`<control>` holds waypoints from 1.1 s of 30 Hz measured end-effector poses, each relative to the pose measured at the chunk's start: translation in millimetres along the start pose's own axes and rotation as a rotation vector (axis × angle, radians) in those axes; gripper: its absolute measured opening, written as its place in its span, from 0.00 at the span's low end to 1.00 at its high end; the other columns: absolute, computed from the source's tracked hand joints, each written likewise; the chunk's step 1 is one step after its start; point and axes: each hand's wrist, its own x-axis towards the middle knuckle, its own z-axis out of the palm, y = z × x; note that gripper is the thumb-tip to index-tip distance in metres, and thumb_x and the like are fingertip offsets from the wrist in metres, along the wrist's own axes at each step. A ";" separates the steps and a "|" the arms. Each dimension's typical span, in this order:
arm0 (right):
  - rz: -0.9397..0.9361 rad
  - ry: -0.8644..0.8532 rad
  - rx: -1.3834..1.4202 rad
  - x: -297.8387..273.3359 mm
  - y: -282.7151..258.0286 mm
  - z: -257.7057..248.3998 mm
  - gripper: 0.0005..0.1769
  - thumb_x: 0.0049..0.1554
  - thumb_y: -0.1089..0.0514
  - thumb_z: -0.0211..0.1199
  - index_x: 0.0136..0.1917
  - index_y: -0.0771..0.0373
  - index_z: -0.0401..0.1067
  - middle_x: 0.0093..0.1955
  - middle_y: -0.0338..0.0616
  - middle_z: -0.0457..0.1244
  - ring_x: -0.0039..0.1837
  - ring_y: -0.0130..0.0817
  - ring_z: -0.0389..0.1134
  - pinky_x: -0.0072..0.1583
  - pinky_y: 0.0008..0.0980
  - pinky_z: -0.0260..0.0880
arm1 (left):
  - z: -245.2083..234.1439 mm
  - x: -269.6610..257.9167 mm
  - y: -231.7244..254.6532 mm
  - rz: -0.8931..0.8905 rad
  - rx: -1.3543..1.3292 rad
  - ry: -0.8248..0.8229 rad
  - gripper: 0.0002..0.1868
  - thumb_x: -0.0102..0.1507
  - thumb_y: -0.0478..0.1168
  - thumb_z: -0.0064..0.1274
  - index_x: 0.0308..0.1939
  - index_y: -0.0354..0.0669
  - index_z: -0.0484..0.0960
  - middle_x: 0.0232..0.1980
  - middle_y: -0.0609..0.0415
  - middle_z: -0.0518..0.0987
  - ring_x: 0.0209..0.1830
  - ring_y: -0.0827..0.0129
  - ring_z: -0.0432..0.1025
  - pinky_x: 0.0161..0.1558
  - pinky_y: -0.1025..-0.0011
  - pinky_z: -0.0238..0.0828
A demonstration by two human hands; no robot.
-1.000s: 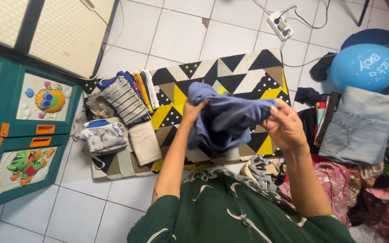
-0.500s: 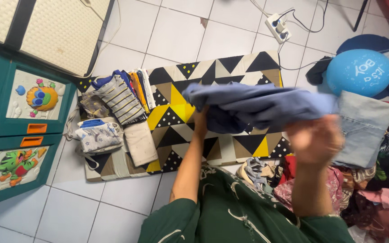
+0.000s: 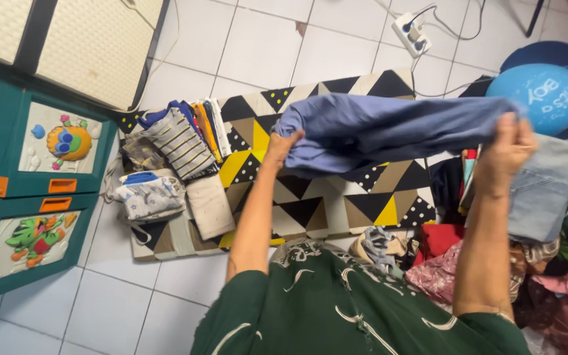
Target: The person folds a pair of light blue denim shorts and then a blue long-sleeved shirt on a patterned mat. The person smooths and aligns each item before folding it into a compact rectangle and placing it aside.
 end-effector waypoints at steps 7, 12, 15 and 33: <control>-0.064 -0.173 -0.325 -6.3 -34.0 -2.9 0.22 0.63 0.67 0.56 0.70 0.68 0.64 0.61 0.37 0.65 0.61 0.21 0.68 0.65 0.20 0.69 | -41.7 -7.4 -34.4 0.154 1.111 -0.088 0.23 0.45 0.43 0.72 0.36 0.28 0.83 0.38 0.35 0.80 0.40 0.46 0.79 0.45 0.59 0.74; -0.031 -0.068 -0.446 7.1 -6.5 -72.3 0.19 0.68 0.75 0.52 0.68 0.77 0.76 0.59 0.49 0.70 0.56 0.26 0.69 0.58 0.22 0.68 | -82.8 18.0 -59.4 -0.041 0.614 0.322 0.11 0.52 0.31 0.52 0.37 0.31 0.83 0.34 0.43 0.82 0.35 0.56 0.78 0.39 0.61 0.74; 0.133 -0.165 -0.429 14.8 11.1 -119.9 0.18 0.66 0.77 0.55 0.67 0.78 0.76 0.55 0.49 0.68 0.52 0.25 0.67 0.57 0.22 0.66 | -102.7 20.2 -56.8 -0.206 0.037 0.330 0.13 0.54 0.31 0.46 0.39 0.35 0.83 0.33 0.49 0.82 0.32 0.64 0.76 0.36 0.64 0.74; 0.122 -0.027 -0.365 25.8 16.4 -155.4 0.16 0.66 0.73 0.50 0.63 0.67 0.72 0.43 0.32 0.62 0.39 0.15 0.58 0.42 0.18 0.55 | -123.6 -3.7 48.0 0.128 1.191 -0.006 0.23 0.43 0.39 0.73 0.38 0.31 0.86 0.40 0.37 0.83 0.42 0.48 0.78 0.48 0.60 0.75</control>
